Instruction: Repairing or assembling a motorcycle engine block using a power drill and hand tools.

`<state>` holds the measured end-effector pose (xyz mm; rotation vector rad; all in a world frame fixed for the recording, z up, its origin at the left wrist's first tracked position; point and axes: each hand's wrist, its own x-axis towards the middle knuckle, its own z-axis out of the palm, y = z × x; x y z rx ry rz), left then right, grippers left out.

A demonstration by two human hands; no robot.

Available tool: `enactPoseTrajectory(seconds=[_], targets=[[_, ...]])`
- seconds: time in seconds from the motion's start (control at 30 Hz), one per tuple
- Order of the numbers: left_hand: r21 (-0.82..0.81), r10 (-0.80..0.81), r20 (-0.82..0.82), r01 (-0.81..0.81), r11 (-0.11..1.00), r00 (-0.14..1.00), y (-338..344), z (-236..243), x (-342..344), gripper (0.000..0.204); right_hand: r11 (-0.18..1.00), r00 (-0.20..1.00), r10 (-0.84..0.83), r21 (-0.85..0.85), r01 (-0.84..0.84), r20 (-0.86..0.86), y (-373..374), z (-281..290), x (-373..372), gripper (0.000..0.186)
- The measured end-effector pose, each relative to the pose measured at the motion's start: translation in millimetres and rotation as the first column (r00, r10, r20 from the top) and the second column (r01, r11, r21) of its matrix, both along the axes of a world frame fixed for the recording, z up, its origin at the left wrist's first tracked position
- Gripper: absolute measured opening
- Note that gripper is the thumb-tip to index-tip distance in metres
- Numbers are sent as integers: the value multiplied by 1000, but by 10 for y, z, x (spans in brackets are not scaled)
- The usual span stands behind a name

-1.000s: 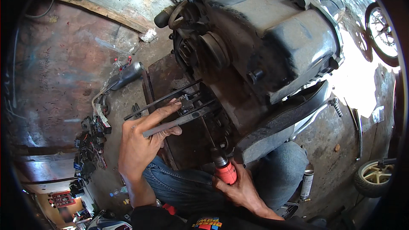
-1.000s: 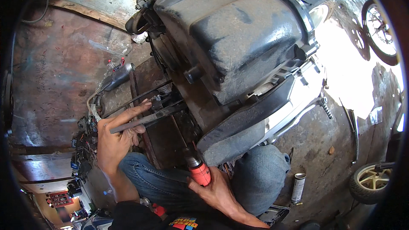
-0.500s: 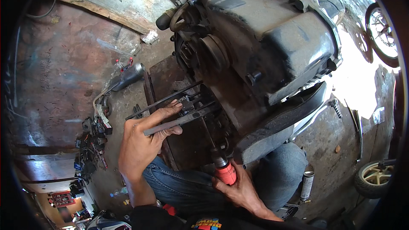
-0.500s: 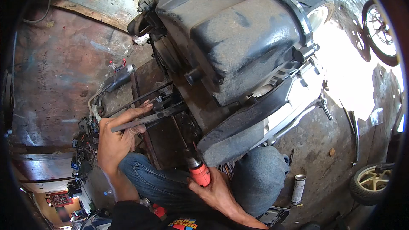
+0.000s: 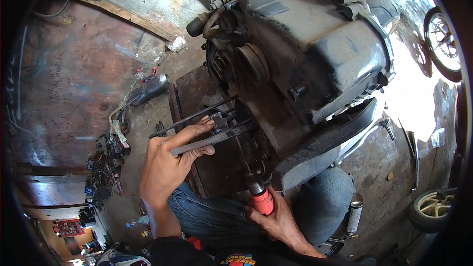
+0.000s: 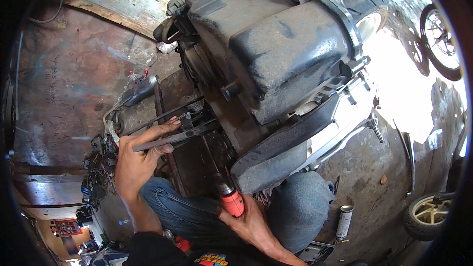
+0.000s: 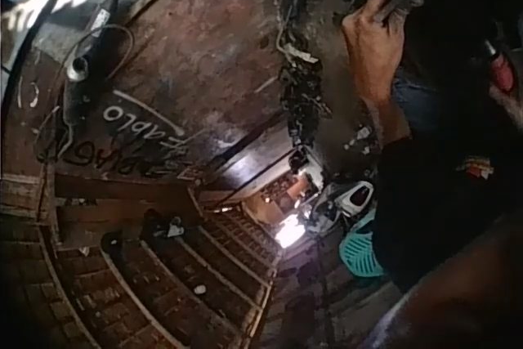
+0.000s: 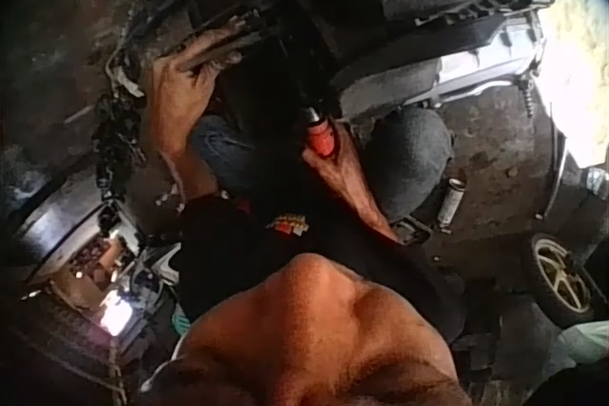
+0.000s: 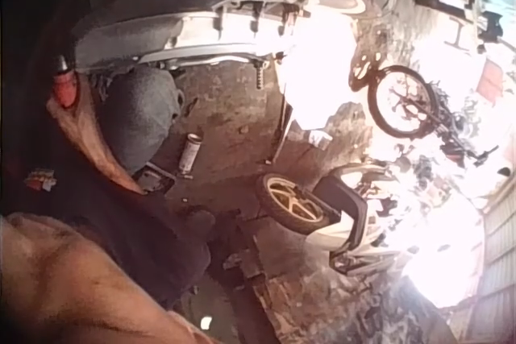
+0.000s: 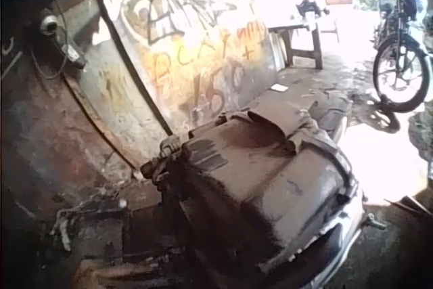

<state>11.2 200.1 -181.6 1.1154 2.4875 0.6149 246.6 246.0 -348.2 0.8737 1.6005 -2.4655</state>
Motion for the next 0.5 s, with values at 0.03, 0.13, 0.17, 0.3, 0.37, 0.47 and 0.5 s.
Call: enactPoseTrajectory(seconds=[0.03,0.13,0.17,0.3,0.37,0.47,0.5], targets=[[4,-10,-1,10,1000,1000,-2,-13,-8,37,1000,1000,-3,-22,3,3,5,2,1,44],[18,-29,-15,29,999,999,2,-29,-13,37,999,1000,11,32,-12,18,6,6,13,45],[27,-38,-29,39,999,999,2,-20,-9,38,999,1000,13,34,-14,15,8,12,10,45],[29,-3,8,3,1000,1000,13,-2,12,39,999,1000,3,-36,-3,-3,-12,-16,23,49],[19,19,56,-20,1000,998,26,6,10,39,999,1000,-7,-32,7,-5,-51,-74,41,51],[31,16,45,-18,999,999,1,-33,-22,39,999,997,-36,19,38,-65,-59,-83,13,50],[30,22,45,-23,999,999,-12,-49,-32,39,1000,999,-29,-10,28,-20,-16,0,3,49]])
